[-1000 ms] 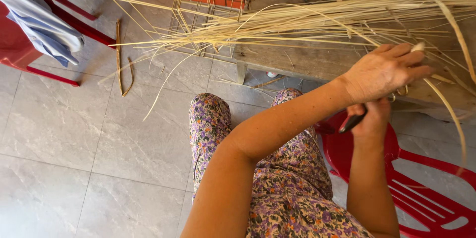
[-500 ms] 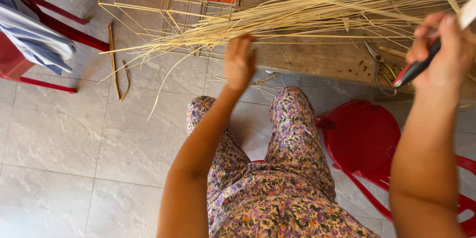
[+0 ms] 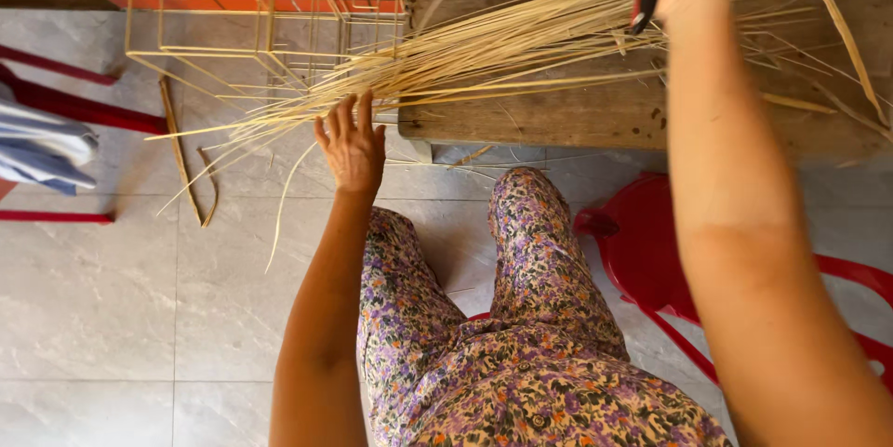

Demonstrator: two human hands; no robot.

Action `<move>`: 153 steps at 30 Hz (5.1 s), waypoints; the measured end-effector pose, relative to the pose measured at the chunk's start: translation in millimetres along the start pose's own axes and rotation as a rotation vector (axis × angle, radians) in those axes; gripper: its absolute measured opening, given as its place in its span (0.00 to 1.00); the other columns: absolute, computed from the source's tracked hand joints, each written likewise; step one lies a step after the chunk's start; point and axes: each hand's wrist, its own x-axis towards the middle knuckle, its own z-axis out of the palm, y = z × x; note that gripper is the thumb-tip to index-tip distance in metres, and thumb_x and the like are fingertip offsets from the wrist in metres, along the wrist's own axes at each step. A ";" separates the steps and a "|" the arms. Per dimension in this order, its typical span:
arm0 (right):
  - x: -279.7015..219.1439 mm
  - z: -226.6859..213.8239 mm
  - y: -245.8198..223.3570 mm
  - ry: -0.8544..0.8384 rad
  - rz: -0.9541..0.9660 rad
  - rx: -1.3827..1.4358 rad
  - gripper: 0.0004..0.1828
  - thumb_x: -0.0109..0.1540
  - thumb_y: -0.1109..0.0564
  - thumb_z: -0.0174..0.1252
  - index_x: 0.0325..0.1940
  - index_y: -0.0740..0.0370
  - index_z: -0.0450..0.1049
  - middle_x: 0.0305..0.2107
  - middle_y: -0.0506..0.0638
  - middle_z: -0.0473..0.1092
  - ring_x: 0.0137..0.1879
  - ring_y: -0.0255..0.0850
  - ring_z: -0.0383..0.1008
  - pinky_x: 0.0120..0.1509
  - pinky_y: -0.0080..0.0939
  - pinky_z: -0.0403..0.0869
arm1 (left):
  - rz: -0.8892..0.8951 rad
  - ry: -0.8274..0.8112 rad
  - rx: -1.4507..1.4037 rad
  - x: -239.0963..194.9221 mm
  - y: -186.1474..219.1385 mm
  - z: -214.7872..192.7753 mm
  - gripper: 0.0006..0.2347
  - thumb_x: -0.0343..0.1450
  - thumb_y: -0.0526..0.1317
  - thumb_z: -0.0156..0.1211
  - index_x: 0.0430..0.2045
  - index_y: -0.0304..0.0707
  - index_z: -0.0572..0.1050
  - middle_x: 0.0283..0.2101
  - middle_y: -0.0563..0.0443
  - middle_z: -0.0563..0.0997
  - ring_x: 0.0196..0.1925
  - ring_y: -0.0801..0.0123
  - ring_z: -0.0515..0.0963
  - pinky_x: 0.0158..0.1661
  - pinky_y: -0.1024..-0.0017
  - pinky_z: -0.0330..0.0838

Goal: The person sits on a low stool and uses a knife to split long bamboo strips into thinner strands. They hold the strips against their legs and scrape the blade along the length to separate the fibers. The person occasionally stands to move a cloth and a stool before resuming the splitting task.

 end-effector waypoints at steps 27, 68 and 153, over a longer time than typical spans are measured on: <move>-291.1 14.3 145.0 0.222 0.001 -0.374 0.15 0.67 0.60 0.56 0.58 0.66 0.73 0.40 0.53 0.79 0.19 0.28 0.63 0.22 0.30 0.65 | 0.344 0.036 -0.191 -13.4 122.8 11.6 0.04 0.72 0.39 0.62 0.38 0.44 0.77 0.41 0.51 0.76 0.44 0.57 0.74 0.49 0.56 0.66; -224.5 106.9 184.5 0.172 0.187 -0.036 0.11 0.66 0.52 0.62 0.42 0.63 0.74 0.40 0.56 0.79 0.24 0.31 0.64 0.26 0.34 0.67 | -0.603 -0.473 0.022 4.0 -97.2 -6.2 0.54 0.55 0.41 0.73 0.75 0.48 0.39 0.70 0.42 0.60 0.75 0.40 0.48 0.64 0.27 0.35; -254.4 167.0 205.6 -0.248 0.210 0.655 0.10 0.66 0.52 0.62 0.41 0.61 0.74 0.37 0.58 0.75 0.31 0.35 0.69 0.33 0.33 0.68 | 0.141 -0.166 -0.486 118.6 4.4 -76.1 0.11 0.75 0.34 0.64 0.52 0.41 0.79 0.46 0.43 0.82 0.43 0.54 0.83 0.45 0.63 0.76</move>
